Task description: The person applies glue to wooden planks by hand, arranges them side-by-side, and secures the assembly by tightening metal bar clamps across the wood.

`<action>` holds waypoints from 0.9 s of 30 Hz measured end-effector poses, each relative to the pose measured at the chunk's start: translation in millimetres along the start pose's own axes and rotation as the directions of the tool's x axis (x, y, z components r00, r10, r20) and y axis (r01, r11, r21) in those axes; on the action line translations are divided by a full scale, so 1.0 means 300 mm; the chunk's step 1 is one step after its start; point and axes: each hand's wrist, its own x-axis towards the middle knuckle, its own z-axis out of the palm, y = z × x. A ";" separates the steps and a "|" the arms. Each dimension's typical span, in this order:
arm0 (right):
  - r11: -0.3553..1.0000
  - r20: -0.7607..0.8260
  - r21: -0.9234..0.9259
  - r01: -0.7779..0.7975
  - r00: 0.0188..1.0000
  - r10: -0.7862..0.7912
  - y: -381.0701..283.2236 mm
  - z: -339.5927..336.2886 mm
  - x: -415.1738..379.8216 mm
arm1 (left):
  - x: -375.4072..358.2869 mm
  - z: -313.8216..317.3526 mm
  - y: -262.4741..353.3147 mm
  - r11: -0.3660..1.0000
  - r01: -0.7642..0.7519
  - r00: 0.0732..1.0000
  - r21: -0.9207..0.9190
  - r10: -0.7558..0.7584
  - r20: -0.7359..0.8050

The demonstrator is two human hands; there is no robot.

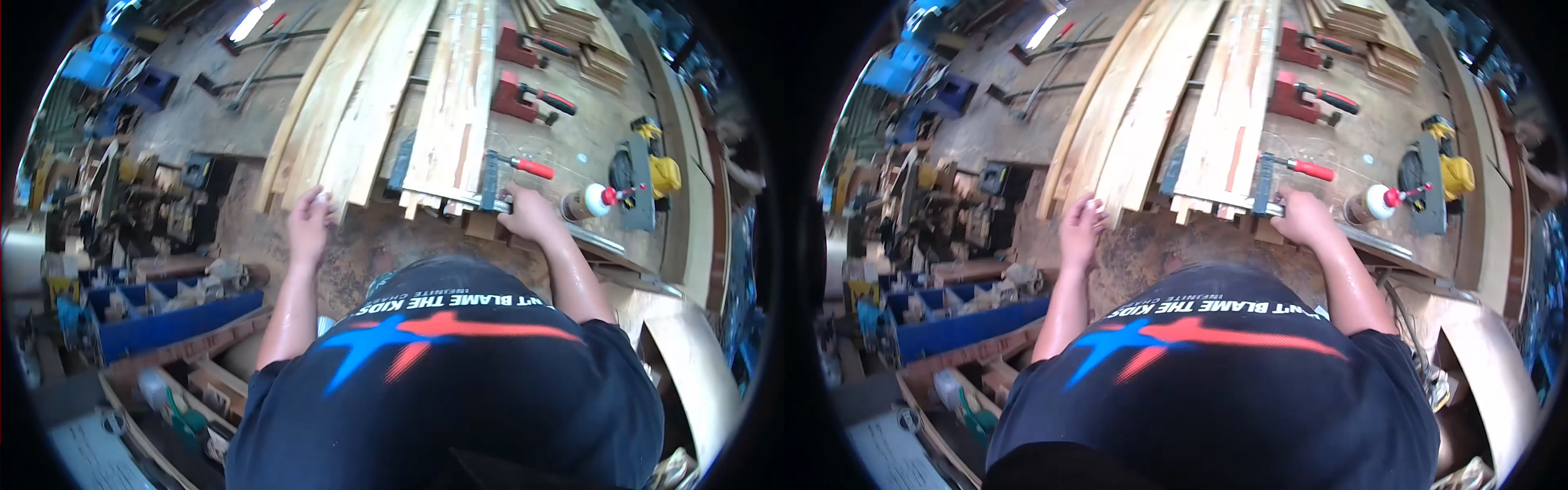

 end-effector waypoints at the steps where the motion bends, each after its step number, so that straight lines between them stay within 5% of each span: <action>1: 0.998 0.036 0.047 -0.037 0.999 0.035 -0.012 -0.014 -0.005 | 0.027 -0.016 0.049 0.999 -0.009 1.000 0.041 0.010 -0.021; 3: 0.997 0.053 0.029 -0.072 0.996 0.071 -0.012 -0.027 -0.006 | 0.147 -0.104 0.051 0.998 -0.053 0.999 -0.036 0.053 0.003; 9: 0.992 0.037 -0.050 -0.115 0.992 0.117 -0.081 -0.022 0.034 | 0.708 -0.399 0.105 0.968 -0.181 0.983 0.172 0.184 0.000; 15: 0.945 0.049 -0.096 -0.313 0.946 0.319 -0.086 0.048 0.096 | 1.355 -0.638 0.107 0.599 -0.306 0.883 0.740 0.470 -0.016; 21: 0.879 0.060 -0.215 -0.426 0.892 0.447 -0.205 0.019 0.107 | 1.628 -0.654 0.282 0.328 0.035 0.966 0.944 0.230 -0.116; 23: 0.854 0.032 -0.263 -0.448 0.881 0.472 -0.219 0.027 0.115 | 1.698 -0.657 0.260 0.327 0.001 0.977 0.945 0.201 -0.071; 27: 0.827 -0.004 -0.289 -0.483 0.864 0.503 -0.255 0.022 0.103 | 1.829 -0.643 0.195 0.109 0.000 0.991 0.994 0.132 -0.014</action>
